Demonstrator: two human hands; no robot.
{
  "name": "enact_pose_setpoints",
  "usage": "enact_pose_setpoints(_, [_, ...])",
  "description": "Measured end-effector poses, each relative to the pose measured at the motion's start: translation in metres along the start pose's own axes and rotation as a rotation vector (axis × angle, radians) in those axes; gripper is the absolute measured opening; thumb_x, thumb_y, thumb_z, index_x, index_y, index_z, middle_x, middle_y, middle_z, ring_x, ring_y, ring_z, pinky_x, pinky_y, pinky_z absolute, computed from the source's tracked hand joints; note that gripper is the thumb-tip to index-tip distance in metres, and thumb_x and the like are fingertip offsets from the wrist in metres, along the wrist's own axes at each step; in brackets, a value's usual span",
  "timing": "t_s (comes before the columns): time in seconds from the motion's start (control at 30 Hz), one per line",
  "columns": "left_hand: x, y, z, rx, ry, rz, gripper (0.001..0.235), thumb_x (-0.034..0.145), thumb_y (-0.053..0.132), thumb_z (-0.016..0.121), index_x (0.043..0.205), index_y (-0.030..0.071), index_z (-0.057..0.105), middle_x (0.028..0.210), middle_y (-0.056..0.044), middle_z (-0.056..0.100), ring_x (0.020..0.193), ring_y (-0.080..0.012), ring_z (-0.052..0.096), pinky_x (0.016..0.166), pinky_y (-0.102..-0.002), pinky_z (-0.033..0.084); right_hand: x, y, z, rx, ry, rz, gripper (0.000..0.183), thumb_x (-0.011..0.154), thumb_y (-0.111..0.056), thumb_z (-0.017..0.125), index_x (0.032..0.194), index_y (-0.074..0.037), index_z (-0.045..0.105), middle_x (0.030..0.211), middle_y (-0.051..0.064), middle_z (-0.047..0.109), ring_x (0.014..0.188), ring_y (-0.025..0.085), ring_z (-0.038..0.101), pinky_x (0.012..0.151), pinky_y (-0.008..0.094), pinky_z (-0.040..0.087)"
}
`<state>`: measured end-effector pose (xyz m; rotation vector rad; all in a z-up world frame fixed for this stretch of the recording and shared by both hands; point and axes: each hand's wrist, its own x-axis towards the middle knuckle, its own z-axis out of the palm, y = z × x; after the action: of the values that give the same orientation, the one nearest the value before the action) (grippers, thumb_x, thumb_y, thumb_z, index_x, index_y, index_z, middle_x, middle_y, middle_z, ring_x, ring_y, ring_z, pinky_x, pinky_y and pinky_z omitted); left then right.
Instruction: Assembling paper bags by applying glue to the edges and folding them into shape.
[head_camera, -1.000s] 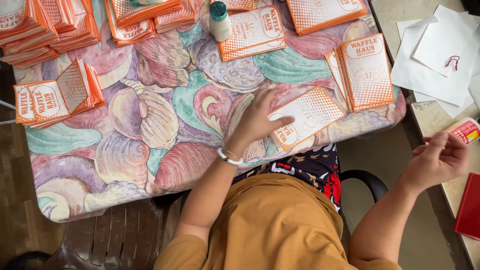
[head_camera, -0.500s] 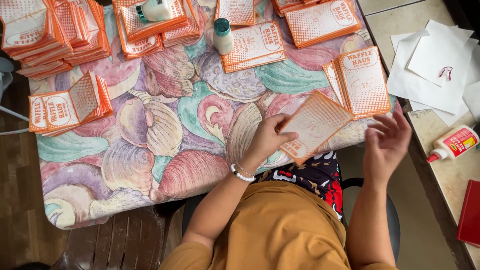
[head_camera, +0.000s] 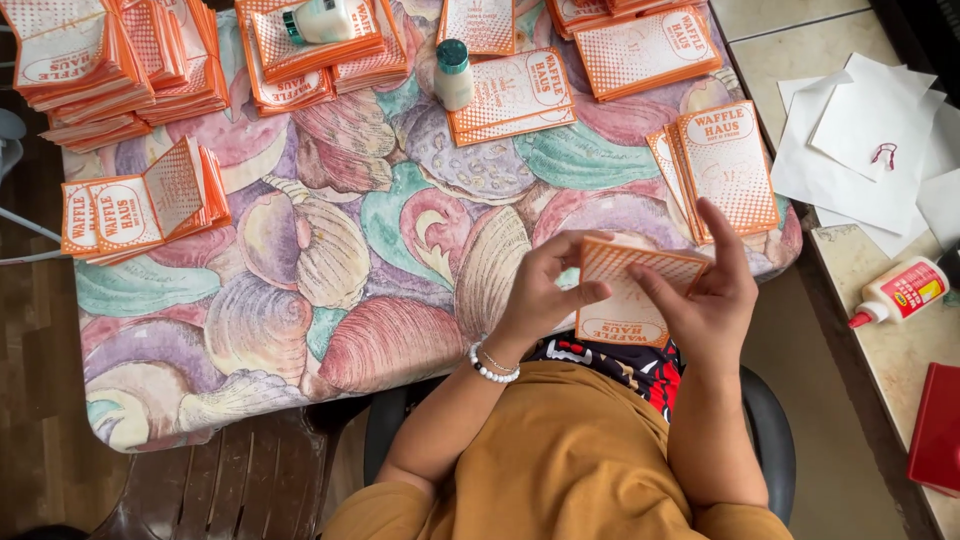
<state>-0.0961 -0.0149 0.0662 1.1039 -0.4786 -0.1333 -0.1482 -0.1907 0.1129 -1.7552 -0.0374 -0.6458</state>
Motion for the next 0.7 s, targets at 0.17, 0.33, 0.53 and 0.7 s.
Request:
enact_pose_setpoints(0.17, [-0.008,0.034,0.002,0.229,0.138,-0.016,0.023,0.085,0.016,0.087,0.105,0.009,0.078,0.086,-0.005,0.079,0.086,-0.0083,0.074,0.083,-0.025,0.059,-0.010,-0.012,0.004,0.147,-0.033,-0.003,0.099,0.072,0.012,0.088,0.157,-0.003,0.040,0.106,0.028,0.069,0.094,0.028,0.071,0.086,0.039,0.060])
enact_pose_setpoints(0.33, [-0.015,0.051,0.005,0.254,0.167,0.008,0.016,0.086,0.014,0.085,0.100,0.009,0.079,0.079,-0.008,0.079,0.084,-0.0109,0.075,0.082,-0.028,0.059,-0.019,0.001,-0.002,0.231,0.003,-0.028,0.090,0.077,0.015,0.083,0.155,0.002,0.040,0.093,0.033,0.069,0.080,0.032,0.074,0.076,0.041,0.062])
enact_pose_setpoints(0.53, [-0.019,0.061,0.011,0.405,0.177,0.010,0.016,0.092,0.027,0.076,0.099,0.012,0.078,0.095,-0.002,0.080,0.087,-0.0090,0.077,0.078,-0.020,0.057,-0.027,-0.029,0.011,0.141,0.081,0.015,0.075,0.086,0.008,0.078,0.152,0.006,0.040,0.099,0.033,0.068,0.088,0.029,0.071,0.079,0.033,0.059])
enact_pose_setpoints(0.7, [-0.022,0.062,0.011,0.417,0.158,0.010,0.016,0.095,0.027,0.074,0.103,0.013,0.078,0.097,0.000,0.080,0.084,-0.0052,0.072,0.071,-0.019,0.055,-0.029,-0.020,0.004,0.149,0.159,-0.044,0.075,0.090,0.014,0.076,0.154,0.004,0.039,0.099,0.031,0.068,0.088,0.029,0.071,0.082,0.030,0.058])
